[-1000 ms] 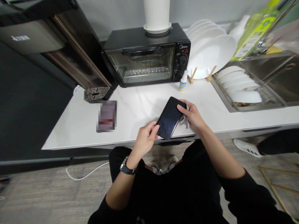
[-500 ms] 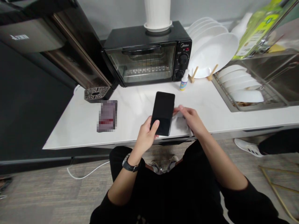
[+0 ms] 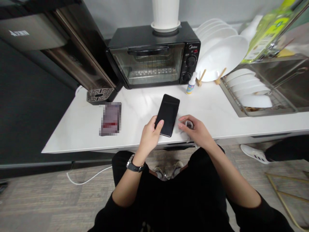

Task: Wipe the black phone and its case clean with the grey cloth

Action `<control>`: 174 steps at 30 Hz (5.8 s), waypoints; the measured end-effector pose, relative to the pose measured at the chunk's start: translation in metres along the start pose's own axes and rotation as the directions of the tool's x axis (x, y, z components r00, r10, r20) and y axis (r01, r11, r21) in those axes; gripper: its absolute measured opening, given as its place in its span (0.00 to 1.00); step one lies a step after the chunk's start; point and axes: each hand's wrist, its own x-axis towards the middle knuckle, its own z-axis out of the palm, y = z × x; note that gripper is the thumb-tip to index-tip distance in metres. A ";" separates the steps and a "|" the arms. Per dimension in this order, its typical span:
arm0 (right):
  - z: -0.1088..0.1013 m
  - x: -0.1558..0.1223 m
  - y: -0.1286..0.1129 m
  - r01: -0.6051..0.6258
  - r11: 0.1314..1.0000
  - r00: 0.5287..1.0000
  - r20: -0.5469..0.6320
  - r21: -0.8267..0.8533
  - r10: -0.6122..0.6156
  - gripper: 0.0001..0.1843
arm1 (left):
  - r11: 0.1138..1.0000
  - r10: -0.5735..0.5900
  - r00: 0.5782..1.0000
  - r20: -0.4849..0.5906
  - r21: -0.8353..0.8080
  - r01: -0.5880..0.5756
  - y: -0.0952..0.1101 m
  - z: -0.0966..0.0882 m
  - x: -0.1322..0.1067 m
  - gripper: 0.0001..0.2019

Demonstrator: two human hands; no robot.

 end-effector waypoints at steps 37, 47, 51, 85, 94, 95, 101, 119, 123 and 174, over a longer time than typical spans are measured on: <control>0.059 -0.015 -0.010 0.599 0.573 0.799 0.463 -0.559 -0.383 0.46 | 0.772 0.316 0.945 0.088 0.555 -0.309 -0.014 -0.006 -0.013 0.43; 0.045 -0.004 0.001 0.475 0.590 0.878 0.302 -0.653 -0.372 0.46 | 0.745 0.338 0.933 0.126 0.570 -0.347 -0.013 -0.007 -0.009 0.48; 0.053 -0.010 -0.002 0.547 0.597 0.837 0.399 -0.587 -0.374 0.43 | 0.728 0.333 0.932 0.141 0.590 -0.349 -0.013 -0.010 -0.010 0.45; 0.025 0.008 0.015 0.184 0.658 0.965 0.007 -0.730 -0.262 0.57 | 0.821 0.295 0.945 0.137 0.470 -0.325 -0.012 -0.008 -0.010 0.61; 0.080 -0.021 -0.021 0.507 0.650 0.860 0.384 -0.566 -0.336 0.41 | 0.839 0.323 0.930 0.176 0.402 -0.367 -0.019 -0.017 -0.009 0.56; 0.075 -0.024 -0.021 0.533 0.645 0.843 0.416 -0.548 -0.343 0.38 | 0.842 0.318 0.933 0.170 0.401 -0.360 -0.018 -0.017 -0.009 0.57; 0.011 -0.023 0.004 0.521 0.561 0.854 0.400 -0.643 -0.334 0.35 | 0.834 0.328 0.931 0.161 0.413 -0.365 -0.011 -0.012 -0.010 0.62; 0.032 -0.033 0.000 0.534 0.573 0.846 0.406 -0.622 -0.346 0.40 | 0.839 0.302 0.943 0.138 0.432 -0.332 -0.008 -0.010 -0.012 0.60; -0.010 -0.010 0.020 0.303 0.556 0.938 0.138 -0.774 -0.319 0.40 | 0.828 0.314 0.940 0.130 0.447 -0.338 -0.007 -0.009 -0.011 0.62; -0.004 0.006 0.021 0.234 0.585 0.957 0.077 -0.776 -0.281 0.45 | 0.755 0.311 0.945 0.097 0.578 -0.308 -0.005 -0.005 -0.012 0.53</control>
